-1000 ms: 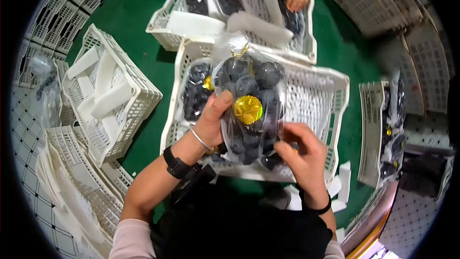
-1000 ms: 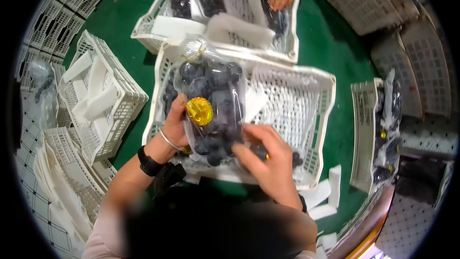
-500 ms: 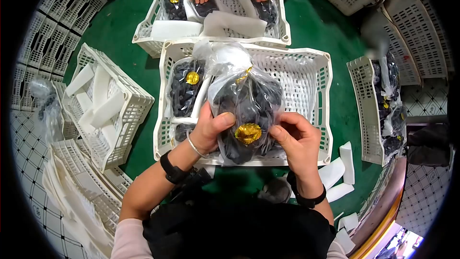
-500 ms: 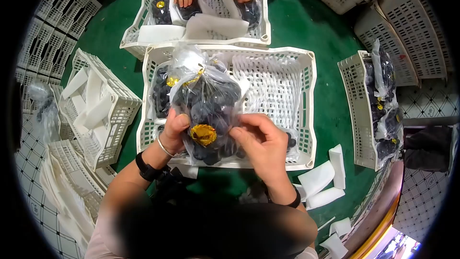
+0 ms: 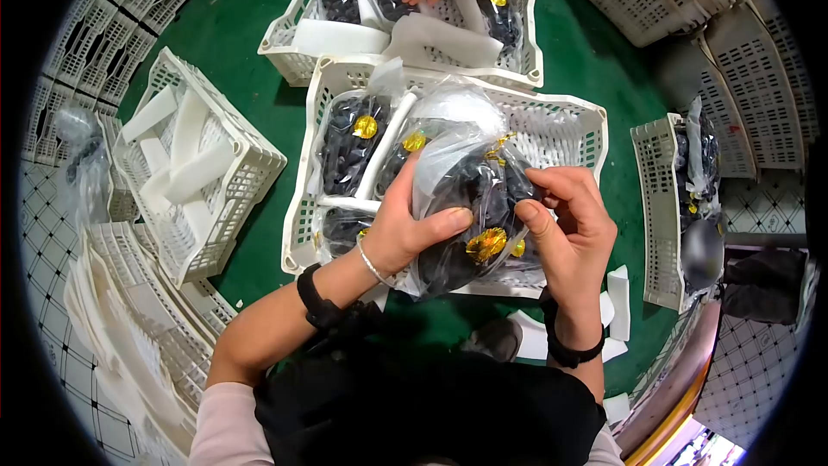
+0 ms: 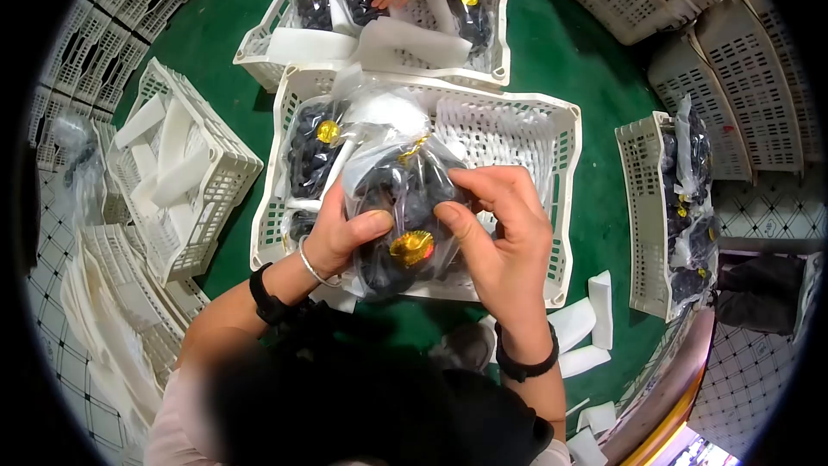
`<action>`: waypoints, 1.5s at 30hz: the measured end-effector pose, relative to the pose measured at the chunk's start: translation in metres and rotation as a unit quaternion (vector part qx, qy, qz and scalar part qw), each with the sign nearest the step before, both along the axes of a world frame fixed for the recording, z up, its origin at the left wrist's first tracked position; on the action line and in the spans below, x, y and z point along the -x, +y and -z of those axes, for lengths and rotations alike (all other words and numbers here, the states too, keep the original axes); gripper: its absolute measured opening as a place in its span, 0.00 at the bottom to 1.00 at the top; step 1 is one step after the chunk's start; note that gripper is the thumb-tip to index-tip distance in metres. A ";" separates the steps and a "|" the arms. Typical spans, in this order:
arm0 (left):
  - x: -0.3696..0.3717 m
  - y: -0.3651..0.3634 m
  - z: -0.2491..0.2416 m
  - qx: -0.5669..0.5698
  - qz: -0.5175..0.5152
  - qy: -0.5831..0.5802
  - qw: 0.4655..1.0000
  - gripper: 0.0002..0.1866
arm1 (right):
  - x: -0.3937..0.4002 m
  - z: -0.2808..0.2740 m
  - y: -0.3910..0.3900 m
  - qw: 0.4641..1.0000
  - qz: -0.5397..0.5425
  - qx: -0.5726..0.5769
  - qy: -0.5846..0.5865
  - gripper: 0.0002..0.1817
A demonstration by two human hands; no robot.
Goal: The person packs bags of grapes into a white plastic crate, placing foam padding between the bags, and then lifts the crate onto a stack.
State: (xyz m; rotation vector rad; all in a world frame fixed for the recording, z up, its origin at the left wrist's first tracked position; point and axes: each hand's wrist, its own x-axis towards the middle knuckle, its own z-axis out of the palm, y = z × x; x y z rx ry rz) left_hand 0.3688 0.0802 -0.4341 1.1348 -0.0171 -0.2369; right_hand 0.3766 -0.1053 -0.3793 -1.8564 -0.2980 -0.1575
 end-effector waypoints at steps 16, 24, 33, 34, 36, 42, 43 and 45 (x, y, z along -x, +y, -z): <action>-0.026 0.098 -0.032 0.385 0.012 0.057 0.921 0.34 | -0.031 -0.021 0.061 0.939 -0.201 -0.147 0.238 0.55; -0.006 0.250 -0.027 -0.528 -0.135 -0.108 0.831 0.33 | -0.054 0.036 0.076 0.879 -0.236 -0.254 0.327 0.40; 0.078 0.447 0.153 -0.562 -0.305 0.327 0.696 0.42 | -0.033 -0.023 0.050 0.974 0.030 -0.076 0.211 0.41; 0.070 0.451 0.148 -0.574 -0.310 0.341 0.677 0.39 | -0.037 -0.028 0.056 0.978 0.042 -0.071 0.193 0.41; 0.057 0.464 0.135 -0.614 -0.371 0.301 0.628 0.35 | -0.049 -0.034 0.062 0.983 0.053 -0.074 0.161 0.41; 0.069 0.525 -0.120 -0.751 -0.530 0.023 0.392 0.24 | -0.104 -0.028 0.063 0.979 -0.012 -0.166 0.113 0.42; 0.084 0.512 -0.178 -0.722 -0.600 0.070 0.337 0.20 | -0.110 -0.025 0.065 0.976 -0.033 -0.184 0.114 0.42; 0.141 0.544 -0.253 -0.751 -0.634 0.120 0.144 0.45 | -0.118 -0.019 0.068 0.965 -0.064 -0.221 0.124 0.43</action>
